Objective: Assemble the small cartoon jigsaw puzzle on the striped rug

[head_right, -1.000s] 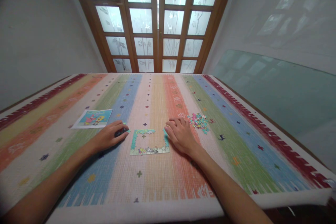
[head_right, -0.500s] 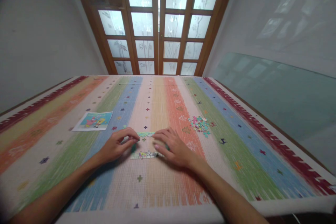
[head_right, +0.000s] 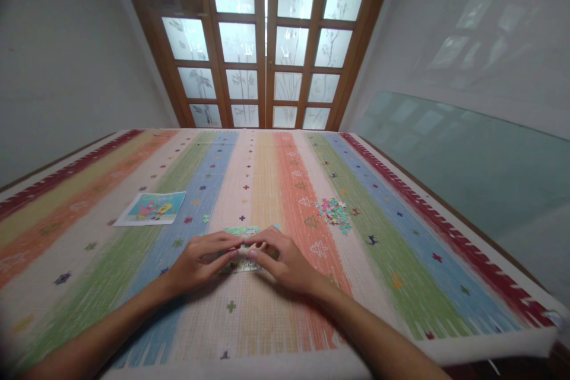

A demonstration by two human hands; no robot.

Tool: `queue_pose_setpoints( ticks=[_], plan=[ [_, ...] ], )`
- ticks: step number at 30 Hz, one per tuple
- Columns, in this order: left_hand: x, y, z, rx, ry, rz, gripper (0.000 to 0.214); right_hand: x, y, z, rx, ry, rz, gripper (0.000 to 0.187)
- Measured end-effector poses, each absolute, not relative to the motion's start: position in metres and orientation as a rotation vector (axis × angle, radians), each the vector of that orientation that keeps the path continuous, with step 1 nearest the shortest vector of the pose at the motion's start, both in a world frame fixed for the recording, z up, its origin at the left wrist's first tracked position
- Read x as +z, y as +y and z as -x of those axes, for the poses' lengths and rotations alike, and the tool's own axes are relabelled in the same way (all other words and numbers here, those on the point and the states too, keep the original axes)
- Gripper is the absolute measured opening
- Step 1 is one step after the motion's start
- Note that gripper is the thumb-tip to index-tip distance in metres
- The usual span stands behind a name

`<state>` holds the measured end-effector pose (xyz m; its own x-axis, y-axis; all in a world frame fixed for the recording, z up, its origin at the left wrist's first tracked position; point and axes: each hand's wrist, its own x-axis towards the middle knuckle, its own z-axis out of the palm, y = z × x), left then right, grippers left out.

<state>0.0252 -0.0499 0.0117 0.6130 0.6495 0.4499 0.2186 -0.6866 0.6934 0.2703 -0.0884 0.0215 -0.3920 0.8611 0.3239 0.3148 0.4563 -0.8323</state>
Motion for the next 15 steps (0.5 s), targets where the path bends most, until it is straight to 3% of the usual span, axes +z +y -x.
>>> queue_pose_setpoints(
  ticks=[5,10,15],
  plan=[
    [0.019,-0.047,-0.017,0.91,0.719,-2.399,0.037,0.017,-0.08,-0.275,0.835,-1.799,1.087,0.015],
    [0.028,-0.027,0.013,0.625,0.882,-2.687,0.055,0.012,-0.07,-0.286,0.69,-1.761,1.22,0.015],
    [0.026,-0.01,0.034,0.451,0.991,-2.716,0.033,0.011,-0.065,-0.294,0.574,-1.858,1.286,0.019]
  ],
)
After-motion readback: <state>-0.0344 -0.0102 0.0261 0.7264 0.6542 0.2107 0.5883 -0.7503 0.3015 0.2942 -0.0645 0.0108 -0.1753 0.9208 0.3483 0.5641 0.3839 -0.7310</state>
